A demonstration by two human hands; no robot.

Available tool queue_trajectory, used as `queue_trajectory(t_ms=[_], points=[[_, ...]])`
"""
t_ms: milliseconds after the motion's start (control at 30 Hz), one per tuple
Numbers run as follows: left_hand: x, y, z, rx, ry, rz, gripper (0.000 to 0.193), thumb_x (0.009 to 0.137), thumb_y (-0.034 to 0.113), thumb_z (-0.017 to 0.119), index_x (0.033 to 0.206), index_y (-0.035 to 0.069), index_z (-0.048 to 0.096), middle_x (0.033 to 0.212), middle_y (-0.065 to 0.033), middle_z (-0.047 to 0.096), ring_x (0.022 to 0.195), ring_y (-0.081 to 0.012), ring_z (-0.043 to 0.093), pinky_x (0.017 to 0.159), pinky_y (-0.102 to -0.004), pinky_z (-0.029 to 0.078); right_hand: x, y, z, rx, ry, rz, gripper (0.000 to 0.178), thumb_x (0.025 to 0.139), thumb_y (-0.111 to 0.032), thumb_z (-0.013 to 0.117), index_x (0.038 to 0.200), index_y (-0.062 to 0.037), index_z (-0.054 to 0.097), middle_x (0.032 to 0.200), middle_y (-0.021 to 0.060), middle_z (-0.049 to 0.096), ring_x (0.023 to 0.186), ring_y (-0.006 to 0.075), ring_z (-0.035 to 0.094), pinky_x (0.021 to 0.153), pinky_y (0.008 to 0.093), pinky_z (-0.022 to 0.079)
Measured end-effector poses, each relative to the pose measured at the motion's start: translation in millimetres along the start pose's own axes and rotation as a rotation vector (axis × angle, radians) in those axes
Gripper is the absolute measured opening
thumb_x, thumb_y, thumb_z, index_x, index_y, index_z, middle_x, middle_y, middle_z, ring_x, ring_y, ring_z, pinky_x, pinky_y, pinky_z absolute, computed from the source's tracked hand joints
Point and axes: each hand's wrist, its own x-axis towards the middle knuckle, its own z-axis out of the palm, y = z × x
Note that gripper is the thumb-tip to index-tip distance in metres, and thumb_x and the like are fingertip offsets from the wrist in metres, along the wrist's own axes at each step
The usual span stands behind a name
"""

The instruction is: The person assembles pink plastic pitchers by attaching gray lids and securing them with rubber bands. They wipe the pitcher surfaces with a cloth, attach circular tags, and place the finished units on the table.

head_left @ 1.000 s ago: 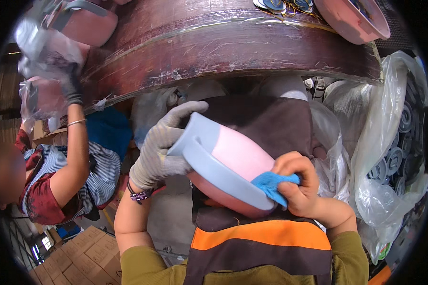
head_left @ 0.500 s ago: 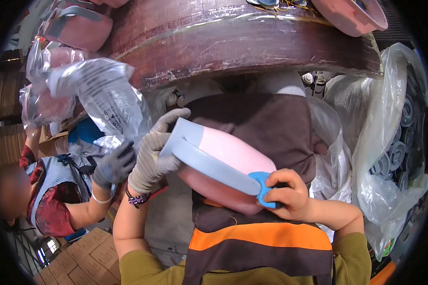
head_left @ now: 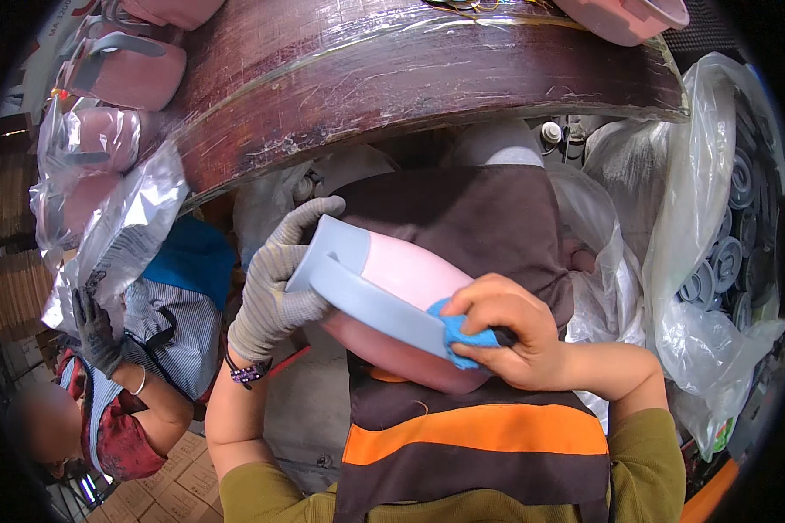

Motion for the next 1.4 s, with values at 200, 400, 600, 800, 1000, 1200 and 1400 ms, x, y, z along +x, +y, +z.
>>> queue_trajectory(t_ms=[200,400,600,800,1000,1200,1400], points=[[-6,-1,-3,-0.006,-0.012,0.004,0.041,0.064,0.034,0.076,0.088,0.000,0.071,0.131,-0.0197,0.052,0.110,-0.0255,0.056,0.094,-0.0349,0.043,-23,2,-2,-0.075,0.001,0.017,0.027,0.073,0.000,0.076,0.093,-0.0052,0.059,0.104,0.0122,0.063,0.093,0.0249,0.062,0.077,0.0327,0.049],[-3,-3,1,-0.020,0.027,-0.023,0.046,0.063,0.038,0.077,0.087,-0.001,0.071,0.131,-0.0206,0.050,0.113,-0.0258,0.054,0.095,-0.0350,0.042,-19,0,2,-0.035,0.050,0.037,0.024,0.075,0.000,0.075,0.092,-0.0052,0.059,0.098,0.0106,0.061,0.087,0.0215,0.060,0.076,0.0311,0.048],[-2,1,6,-0.017,-0.032,0.026,0.047,0.063,0.038,0.076,0.086,-0.002,0.071,0.132,-0.0207,0.050,0.112,-0.0258,0.055,0.095,-0.0354,0.042,-4,2,10,0.015,-0.010,-0.075,0.029,0.077,0.001,0.074,0.098,-0.0068,0.055,0.102,0.0132,0.060,0.088,0.0231,0.060,0.078,0.0325,0.048],[-3,-8,6,-0.055,0.022,-0.020,0.042,0.064,0.033,0.076,0.087,-0.002,0.071,0.132,-0.0207,0.051,0.111,-0.0246,0.055,0.094,-0.0332,0.042,-31,10,3,-0.041,0.038,-0.018,0.027,0.074,-0.003,0.077,0.095,-0.0070,0.060,0.102,0.0110,0.061,0.089,0.0231,0.061,0.077,0.0307,0.048],[4,3,10,-0.012,-0.043,0.033,0.043,0.064,0.032,0.076,0.088,-0.003,0.070,0.134,-0.0199,0.049,0.111,-0.0237,0.055,0.093,-0.0330,0.043,13,9,4,0.133,-0.026,-0.097,0.027,0.076,0.002,0.073,0.096,-0.0030,0.056,0.098,0.0139,0.062,0.088,0.0233,0.061,0.077,0.0319,0.048],[-7,-7,1,-0.098,0.105,-0.080,0.053,0.069,0.042,0.078,0.093,-0.004,0.070,0.136,-0.0180,0.048,0.115,-0.0226,0.052,0.096,-0.0333,0.040,-41,38,-18,-0.042,0.113,0.247,0.021,0.081,-0.012,0.071,0.096,-0.0026,0.061,0.093,0.0097,0.063,0.087,0.0204,0.062,0.079,0.0313,0.048],[-8,-14,-7,-0.061,0.135,-0.138,0.067,0.071,0.057,0.071,0.094,-0.006,0.068,0.134,-0.0184,0.049,0.113,-0.0214,0.052,0.096,-0.0310,0.040,38,25,-164,-0.068,1.088,0.065,0.031,0.096,-0.029,0.056,0.111,-0.0016,0.055,0.098,0.0039,0.056,0.091,0.0125,0.052,0.087,0.0289,0.043]])
